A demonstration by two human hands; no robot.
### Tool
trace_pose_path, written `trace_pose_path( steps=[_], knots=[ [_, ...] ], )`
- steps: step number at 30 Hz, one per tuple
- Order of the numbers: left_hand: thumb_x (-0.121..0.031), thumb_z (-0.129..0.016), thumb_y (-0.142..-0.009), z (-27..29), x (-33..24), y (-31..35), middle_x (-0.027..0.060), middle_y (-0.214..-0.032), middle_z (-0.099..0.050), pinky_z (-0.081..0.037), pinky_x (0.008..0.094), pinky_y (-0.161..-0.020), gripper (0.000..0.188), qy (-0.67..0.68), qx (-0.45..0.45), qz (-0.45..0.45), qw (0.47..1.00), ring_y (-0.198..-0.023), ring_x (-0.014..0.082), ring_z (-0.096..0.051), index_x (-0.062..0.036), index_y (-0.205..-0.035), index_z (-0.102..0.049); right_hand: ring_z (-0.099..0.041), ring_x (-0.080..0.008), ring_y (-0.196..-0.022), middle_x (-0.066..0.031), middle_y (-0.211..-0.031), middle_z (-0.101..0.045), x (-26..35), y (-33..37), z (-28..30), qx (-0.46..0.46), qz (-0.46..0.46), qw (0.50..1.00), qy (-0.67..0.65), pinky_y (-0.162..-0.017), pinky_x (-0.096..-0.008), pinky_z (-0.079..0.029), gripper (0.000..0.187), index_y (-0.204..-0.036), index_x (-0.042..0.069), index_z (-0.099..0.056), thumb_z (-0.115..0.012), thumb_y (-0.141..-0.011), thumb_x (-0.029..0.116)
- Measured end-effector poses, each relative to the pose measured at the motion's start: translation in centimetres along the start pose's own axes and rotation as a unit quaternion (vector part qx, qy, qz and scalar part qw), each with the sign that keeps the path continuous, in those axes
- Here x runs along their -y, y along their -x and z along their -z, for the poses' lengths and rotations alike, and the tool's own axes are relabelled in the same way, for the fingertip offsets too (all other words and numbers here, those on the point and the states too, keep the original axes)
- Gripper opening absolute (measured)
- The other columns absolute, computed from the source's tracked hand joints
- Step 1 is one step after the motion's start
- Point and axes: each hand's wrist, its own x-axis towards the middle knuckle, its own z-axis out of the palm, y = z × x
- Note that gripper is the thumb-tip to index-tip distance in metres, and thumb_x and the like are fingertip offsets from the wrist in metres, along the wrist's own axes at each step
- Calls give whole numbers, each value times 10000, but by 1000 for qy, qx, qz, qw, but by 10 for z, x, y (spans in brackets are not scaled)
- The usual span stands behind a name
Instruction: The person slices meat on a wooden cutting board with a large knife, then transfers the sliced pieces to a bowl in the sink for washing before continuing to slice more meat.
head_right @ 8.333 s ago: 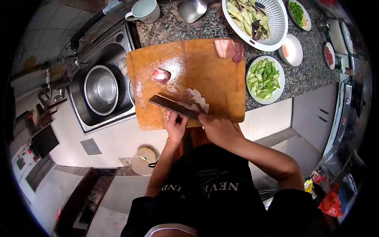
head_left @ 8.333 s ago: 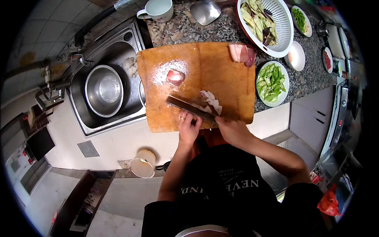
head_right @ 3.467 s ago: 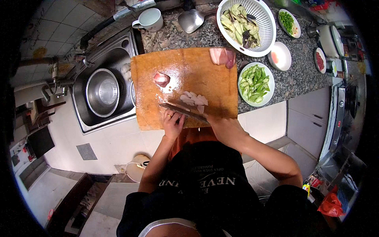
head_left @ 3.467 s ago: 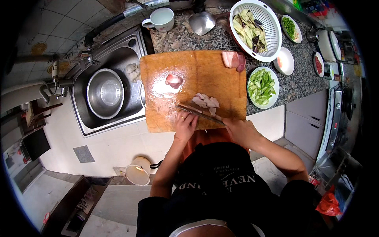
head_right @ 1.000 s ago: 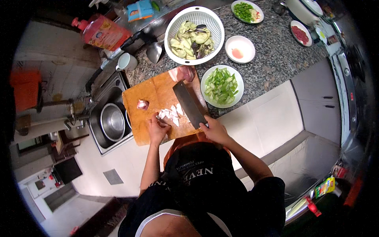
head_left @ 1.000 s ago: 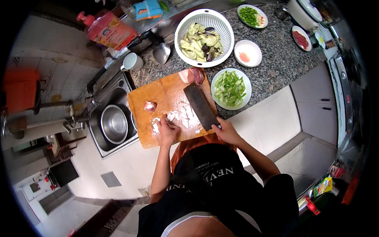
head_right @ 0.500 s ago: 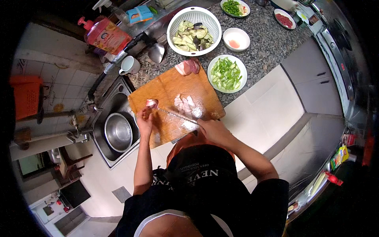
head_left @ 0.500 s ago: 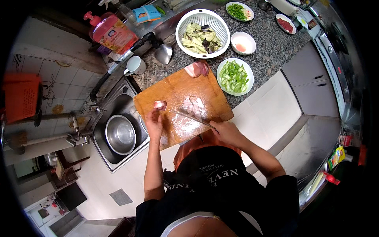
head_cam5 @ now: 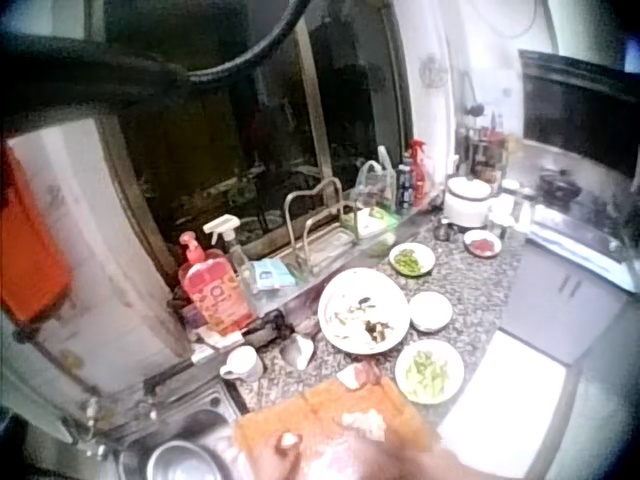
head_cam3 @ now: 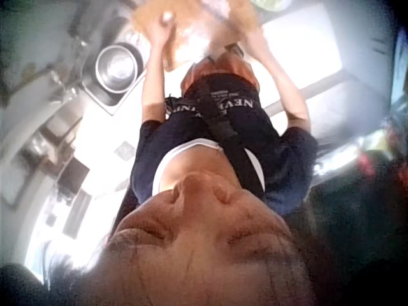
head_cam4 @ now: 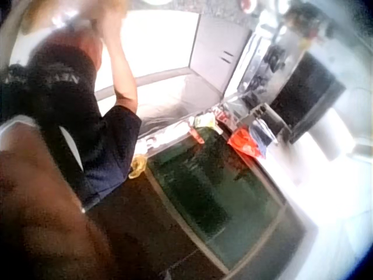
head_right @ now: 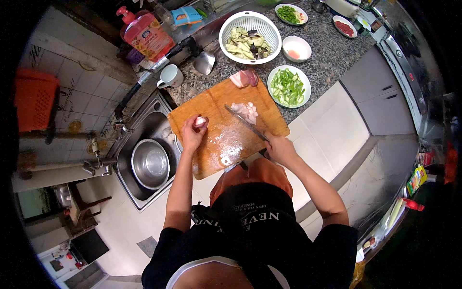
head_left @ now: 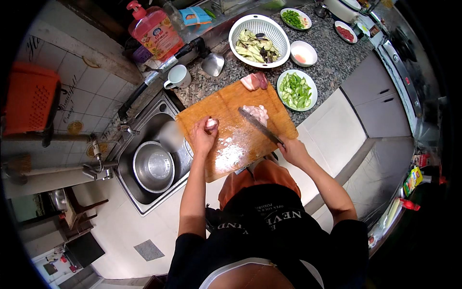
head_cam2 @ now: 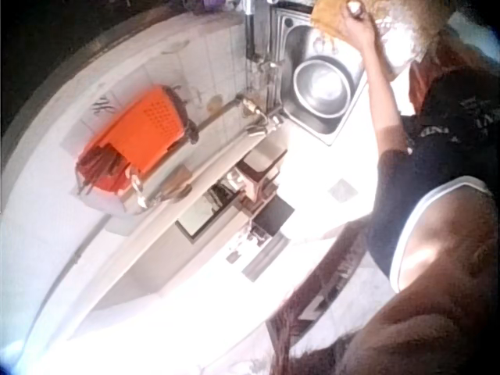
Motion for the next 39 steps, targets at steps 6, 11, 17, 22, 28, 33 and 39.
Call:
trace_pose_path(
  steps=[6,11,17,22,28,33,39],
  knots=[
    [-17,-675,-653,-8,-3,-6,115,-897,-552,-444,349,-749,309,53,3,56,997,-830,258,-527,-54,-939,-562,-589,-398,-656,-203,-662,-589,8,12,-13,22,-20,1000,-10,-569,-506,-460,148,-939,69,-494,-511,-829,167],
    [25,-599,-656,19,-42,15,140,-943,-563,-437,386,-796,321,177,117,43,976,-887,309,-538,-61,-963,-563,-586,-400,-663,-196,-689,-596,2,10,-16,42,-27,999,-16,-575,-508,-456,189,-981,64,-464,-506,-838,180],
    [54,-588,-628,27,-51,69,148,-1091,-549,-372,382,-953,521,-10,64,-45,997,-1064,325,-483,-83,-1127,-528,-582,-408,-721,-203,-747,-599,10,14,2,85,13,993,-81,-615,-513,-444,253,-1031,51,-403,-504,-847,192],
    [-22,-651,-718,-1,-41,91,125,-1039,-565,-401,348,-905,327,119,-47,128,983,-1025,276,-510,-46,-1036,-577,-576,-418,-734,-216,-770,-598,-4,6,10,166,-14,975,-144,-633,-521,-436,245,-1050,60,-395,-491,-855,173],
    [29,-685,-696,-20,-62,76,63,-908,-581,-476,248,-652,253,200,-19,131,971,-732,135,-578,-31,-913,-569,-583,-414,-746,-228,-798,-604,3,-2,20,156,13,980,-127,-632,-517,-446,303,-1142,94,-398,-483,-864,178],
    [-20,-700,-717,-32,-55,77,89,-899,-590,-466,267,-693,180,167,-37,30,985,-780,174,-572,-6,-867,-601,-592,-396,-713,-214,-838,-610,30,-2,37,175,11,982,-69,-591,-493,-467,334,-1179,99,-412,-460,-893,263],
    [-14,-686,-659,-41,-45,79,131,-922,-606,-442,389,-817,230,51,-35,-52,997,-877,334,-555,-27,-883,-635,-603,-370,-668,-188,-891,-595,54,-1,46,218,20,976,6,-572,-456,-491,380,-1238,104,-399,-445,-897,266]
  ],
)
